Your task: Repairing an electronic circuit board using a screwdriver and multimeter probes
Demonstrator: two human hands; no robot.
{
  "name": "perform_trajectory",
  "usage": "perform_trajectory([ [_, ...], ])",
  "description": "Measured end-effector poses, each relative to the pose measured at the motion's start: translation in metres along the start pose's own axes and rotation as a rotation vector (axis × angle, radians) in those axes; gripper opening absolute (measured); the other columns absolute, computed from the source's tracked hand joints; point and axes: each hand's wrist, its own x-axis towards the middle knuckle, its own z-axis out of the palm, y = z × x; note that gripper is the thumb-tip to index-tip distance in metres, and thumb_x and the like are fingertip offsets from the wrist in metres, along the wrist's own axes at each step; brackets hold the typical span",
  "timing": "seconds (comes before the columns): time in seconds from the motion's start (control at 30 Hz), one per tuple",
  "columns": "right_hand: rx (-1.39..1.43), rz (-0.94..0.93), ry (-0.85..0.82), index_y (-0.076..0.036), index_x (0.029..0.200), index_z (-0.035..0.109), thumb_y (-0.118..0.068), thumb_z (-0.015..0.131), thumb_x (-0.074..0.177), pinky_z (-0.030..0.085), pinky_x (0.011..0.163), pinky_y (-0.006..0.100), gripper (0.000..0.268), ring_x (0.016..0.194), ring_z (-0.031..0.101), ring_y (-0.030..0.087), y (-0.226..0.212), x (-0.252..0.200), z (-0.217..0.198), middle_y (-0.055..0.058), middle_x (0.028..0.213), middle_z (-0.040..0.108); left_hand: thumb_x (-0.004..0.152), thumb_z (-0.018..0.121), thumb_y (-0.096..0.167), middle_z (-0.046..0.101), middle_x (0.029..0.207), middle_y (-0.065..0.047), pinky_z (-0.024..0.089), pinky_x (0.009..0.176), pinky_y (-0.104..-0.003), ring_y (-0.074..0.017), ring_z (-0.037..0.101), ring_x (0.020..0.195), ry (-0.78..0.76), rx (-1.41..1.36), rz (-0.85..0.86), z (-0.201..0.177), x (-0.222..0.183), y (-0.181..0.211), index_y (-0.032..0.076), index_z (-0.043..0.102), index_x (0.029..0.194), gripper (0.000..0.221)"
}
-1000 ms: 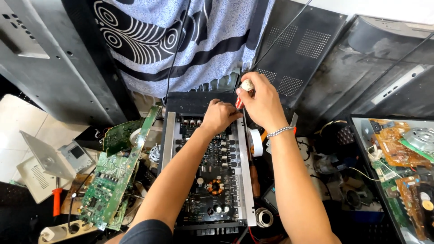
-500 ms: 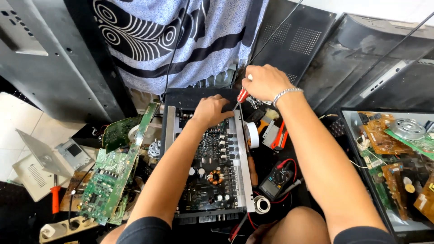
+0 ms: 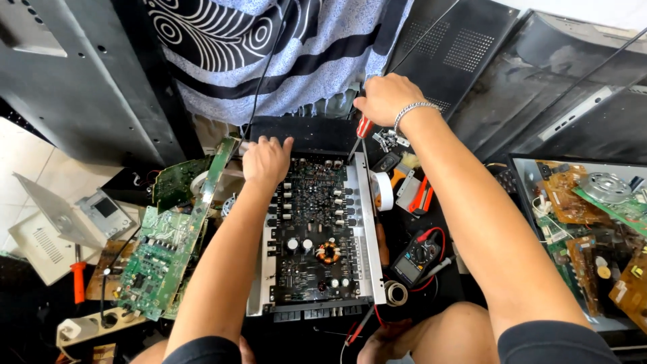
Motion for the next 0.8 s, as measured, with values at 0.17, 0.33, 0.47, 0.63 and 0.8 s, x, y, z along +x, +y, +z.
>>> perform_trajectory([
  [0.17,0.030,0.008,-0.073,-0.014,0.116,0.076,-0.047,0.053,0.095,0.051,0.100,0.054,0.046,0.122,0.062,0.045,-0.001,-0.007,-0.015,0.023,0.126,0.069,0.107,0.029,0.065,0.065,0.091,-0.008,0.060,0.066,-0.047,-0.0358,0.069,0.089,0.020,0.017,0.002,-0.015,-0.011,0.008,0.011,0.071,0.096,0.069],
  [0.33,0.011,0.085,-0.098,0.002,0.086,0.064,-0.031,0.041,0.111,0.055,0.072,0.047,0.049,0.074,0.065,0.034,-0.002,0.006,-0.019,0.020,0.088,0.064,0.113,0.030,0.054,0.070,0.104,-0.017,0.056,0.079,-0.043,-0.0379,0.067,0.099,-0.155,-0.008,0.049,-0.082,-0.015,0.017,0.005,0.070,0.112,0.063],
  [0.47,0.085,-0.080,-0.121,-0.004,0.127,0.060,-0.041,0.056,0.097,0.046,0.107,0.057,0.048,0.126,0.058,0.050,0.031,-0.014,-0.024,0.031,0.128,0.066,0.107,0.033,0.058,0.064,0.087,-0.009,0.061,0.065,-0.045,-0.0368,0.070,0.085,0.079,-0.039,0.018,-0.027,-0.007,0.009,0.009,0.070,0.092,0.063],
  [0.63,-0.006,-0.029,-0.039,-0.005,0.119,0.055,-0.056,0.040,0.106,0.049,0.103,0.057,0.055,0.121,0.062,0.048,0.014,-0.033,-0.025,0.032,0.124,0.066,0.108,0.025,0.058,0.069,0.093,-0.011,0.059,0.075,-0.049,-0.0385,0.070,0.093,-0.029,-0.010,-0.020,-0.044,-0.011,0.014,0.009,0.073,0.100,0.069],
  [0.8,0.088,-0.183,-0.075,-0.012,0.125,0.051,-0.041,0.061,0.094,0.049,0.102,0.055,0.044,0.122,0.060,0.049,0.017,-0.023,-0.021,0.029,0.127,0.063,0.109,0.025,0.060,0.071,0.103,-0.012,0.053,0.083,-0.051,-0.0382,0.069,0.102,-0.079,0.001,-0.037,-0.056,-0.015,0.015,0.010,0.072,0.107,0.069],
])
